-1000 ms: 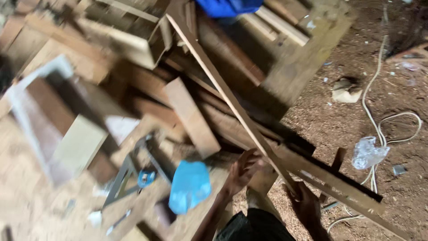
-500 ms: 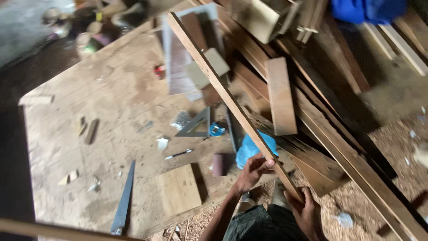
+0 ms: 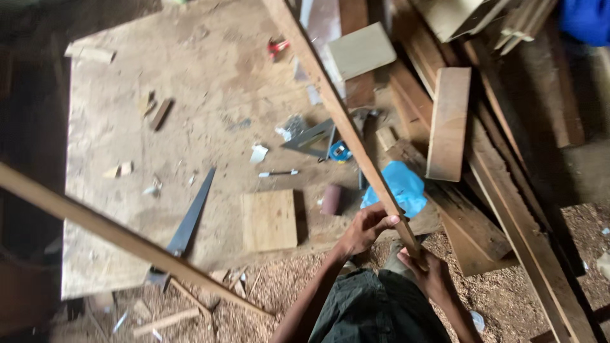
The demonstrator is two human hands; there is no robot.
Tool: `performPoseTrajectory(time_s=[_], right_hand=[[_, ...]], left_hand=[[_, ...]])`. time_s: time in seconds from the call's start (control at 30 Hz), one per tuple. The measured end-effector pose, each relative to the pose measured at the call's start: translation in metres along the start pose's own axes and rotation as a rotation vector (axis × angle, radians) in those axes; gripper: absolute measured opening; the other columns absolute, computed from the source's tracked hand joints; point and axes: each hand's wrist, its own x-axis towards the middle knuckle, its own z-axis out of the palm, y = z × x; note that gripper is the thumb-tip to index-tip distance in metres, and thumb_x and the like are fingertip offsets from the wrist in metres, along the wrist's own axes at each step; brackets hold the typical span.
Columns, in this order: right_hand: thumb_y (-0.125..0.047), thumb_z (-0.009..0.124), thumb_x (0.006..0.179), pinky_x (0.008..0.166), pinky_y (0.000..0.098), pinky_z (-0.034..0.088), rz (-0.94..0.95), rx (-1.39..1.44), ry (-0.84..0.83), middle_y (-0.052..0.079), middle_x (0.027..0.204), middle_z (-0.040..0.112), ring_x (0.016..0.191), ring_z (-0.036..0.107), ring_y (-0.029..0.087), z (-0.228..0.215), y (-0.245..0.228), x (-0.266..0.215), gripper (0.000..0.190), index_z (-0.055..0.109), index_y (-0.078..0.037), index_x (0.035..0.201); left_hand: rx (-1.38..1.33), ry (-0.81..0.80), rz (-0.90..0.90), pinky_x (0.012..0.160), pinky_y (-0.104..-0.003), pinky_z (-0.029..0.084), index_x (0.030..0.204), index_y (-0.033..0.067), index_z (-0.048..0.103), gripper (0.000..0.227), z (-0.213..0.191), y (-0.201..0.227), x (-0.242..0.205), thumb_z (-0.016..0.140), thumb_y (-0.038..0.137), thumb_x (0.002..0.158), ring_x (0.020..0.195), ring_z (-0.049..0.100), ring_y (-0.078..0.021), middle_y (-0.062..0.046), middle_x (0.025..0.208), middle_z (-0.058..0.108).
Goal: The person sands a small wooden board with a sanding block, then picks up a long wooden stick, measures it with a tape measure, and marks it with a pen. The person places the stick on the board and continues measuring and marking.
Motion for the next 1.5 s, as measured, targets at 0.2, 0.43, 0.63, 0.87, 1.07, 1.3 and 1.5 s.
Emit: performPoseTrajectory(time_s=[0.2, 0.43, 0.63, 0.87, 1.07, 1.3, 1.5], right_hand=[[-0.035, 0.073, 0.089, 0.056, 0.0354, 0.054, -0.013, 0.001, 0.114, 0.011, 0.069, 0.075, 0.060, 0.068, 0.018, 0.024, -0.011, -0.002, 0.030, 0.078, -0.008, 0.099], [-0.021, 0.073, 0.094, 0.050, 0.0328, 0.050, -0.247, -0.082, 0.132, 0.006, 0.079, 0.067, 0.061, 0.062, 0.015, 0.059, -0.005, 0.015, 0.019, 0.071, -0.007, 0.107], [-0.028, 0.073, 0.096, 0.063, 0.0336, 0.052, -0.464, 0.067, 0.011, 0.006, 0.084, 0.066, 0.072, 0.064, 0.017, 0.059, -0.030, 0.020, 0.029, 0.066, -0.004, 0.110], [-0.041, 0.068, 0.091, 0.054, 0.0328, 0.047, -0.245, -0.026, -0.216, 0.002, 0.072, 0.065, 0.060, 0.059, 0.015, 0.023, -0.102, 0.011, 0.043, 0.069, -0.004, 0.113], [-0.041, 0.062, 0.095, 0.064, 0.0307, 0.056, -0.072, 0.114, -0.457, 0.002, 0.079, 0.073, 0.069, 0.068, 0.013, 0.007, -0.119, 0.015, 0.040, 0.074, -0.004, 0.105], [-0.040, 0.061, 0.097, 0.070, 0.0297, 0.060, -0.090, 0.250, -0.504, 0.005, 0.082, 0.079, 0.076, 0.072, 0.013, 0.007, -0.111, 0.020, 0.042, 0.078, -0.002, 0.099], [-0.045, 0.060, 0.094, 0.061, 0.0287, 0.058, -0.134, 0.182, -0.507, 0.000, 0.076, 0.078, 0.068, 0.072, 0.010, 0.009, -0.098, 0.024, 0.045, 0.080, -0.004, 0.093]], left_hand=[[0.007, 0.087, 0.015, 0.112, -0.049, 0.054, 0.140, -0.0012, 0.056, 0.050, -0.014, 0.009, -0.026, 0.059, 0.035, 0.106, 0.128, 0.063, -0.0302, -0.019, 0.135, 0.065], [-0.101, 0.295, -0.051, 0.112, -0.049, 0.049, 0.159, 0.0103, 0.033, 0.065, -0.033, 0.007, -0.051, 0.049, 0.039, 0.103, 0.135, 0.057, -0.0330, -0.018, 0.144, 0.058], [-0.027, 0.392, 0.047, 0.108, -0.056, 0.054, 0.154, 0.0087, 0.034, 0.061, -0.058, 0.005, -0.054, 0.062, 0.025, 0.102, 0.129, 0.061, -0.0371, -0.025, 0.139, 0.060], [-0.192, 0.323, 0.027, 0.104, -0.047, 0.057, 0.156, 0.0070, 0.039, 0.061, -0.078, 0.016, -0.066, 0.062, 0.021, 0.102, 0.122, 0.067, -0.0315, -0.020, 0.135, 0.066], [-0.224, 0.287, 0.010, 0.102, -0.045, 0.056, 0.152, 0.0067, 0.046, 0.055, -0.091, 0.023, -0.071, 0.064, 0.021, 0.102, 0.122, 0.067, -0.0290, -0.016, 0.138, 0.066], [-0.270, 0.266, -0.002, 0.101, -0.047, 0.056, 0.150, 0.0066, 0.044, 0.055, -0.096, 0.022, -0.077, 0.063, 0.026, 0.103, 0.122, 0.068, -0.0322, -0.017, 0.139, 0.066], [-0.266, 0.231, -0.012, 0.101, -0.050, 0.058, 0.151, 0.0067, 0.040, 0.059, -0.101, 0.019, -0.080, 0.064, 0.027, 0.101, 0.120, 0.069, -0.0341, -0.019, 0.140, 0.064]])
